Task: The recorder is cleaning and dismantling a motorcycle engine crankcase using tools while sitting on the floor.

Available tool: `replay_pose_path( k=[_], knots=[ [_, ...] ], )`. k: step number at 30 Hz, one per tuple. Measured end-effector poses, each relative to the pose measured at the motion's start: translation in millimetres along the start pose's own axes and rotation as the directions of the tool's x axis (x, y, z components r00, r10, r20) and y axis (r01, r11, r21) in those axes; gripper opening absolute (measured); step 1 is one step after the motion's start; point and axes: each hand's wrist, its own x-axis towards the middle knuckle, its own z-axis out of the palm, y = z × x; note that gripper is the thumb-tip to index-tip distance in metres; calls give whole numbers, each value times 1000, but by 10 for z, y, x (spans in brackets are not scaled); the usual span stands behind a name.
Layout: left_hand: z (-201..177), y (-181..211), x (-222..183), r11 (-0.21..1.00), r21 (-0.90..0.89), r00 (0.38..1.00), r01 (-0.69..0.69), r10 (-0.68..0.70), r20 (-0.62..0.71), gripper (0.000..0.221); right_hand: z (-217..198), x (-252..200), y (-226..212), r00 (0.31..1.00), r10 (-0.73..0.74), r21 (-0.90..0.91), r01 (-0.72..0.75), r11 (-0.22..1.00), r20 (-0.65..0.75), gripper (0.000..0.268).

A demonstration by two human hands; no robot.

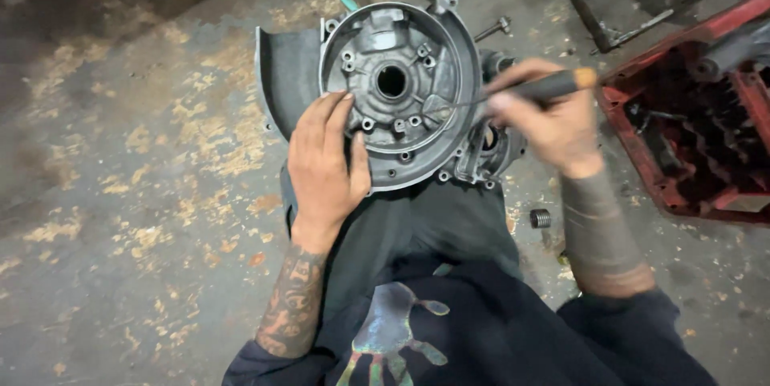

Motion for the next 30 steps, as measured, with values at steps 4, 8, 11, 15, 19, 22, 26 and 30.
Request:
replay_pose_path(
  k=[4, 8, 11, 15, 19, 22, 26, 30],
  knots=[
    [-68, 136, 49, 989, 27, 981, 143, -146, 128, 49, -266, -218, -41, 937, -12, -16, 7, 1000, -349, 13],
    [-57, 183, 93, 990, 16, 978, 140, -141, 153, 49, -225, -335, -98, 993, -46, -58, 40, 998, -108, 11],
    [-48, 209, 101, 992, 13, 976, 128, -128, 177, 48, -321, -352, 41, 987, -33, -21, 30, 999, -158, 12],
    [-45, 310, 156, 994, -22, 970, 106, -99, 222, 42, -324, -436, 64, 986, -46, 102, 63, 993, -160, 11],
    [64, 389, 192, 990, -62, 964, 124, -105, 244, 39, -341, -444, 31, 966, -36, 4, 38, 999, -255, 9],
    [156, 433, 236, 987, -124, 958, 104, -66, 279, 39, -396, -458, 33, 937, -2, 95, 38, 995, -350, 11],
    [273, 478, 227, 997, -70, 927, 38, -9, 376, 36, -376, -457, -7, 953, -15, 67, 37, 997, -303, 12],
    [307, 458, 196, 1000, 1, 911, -29, 26, 412, 36, -368, -401, -128, 970, -13, 6, 15, 1000, -241, 9]
  ],
)
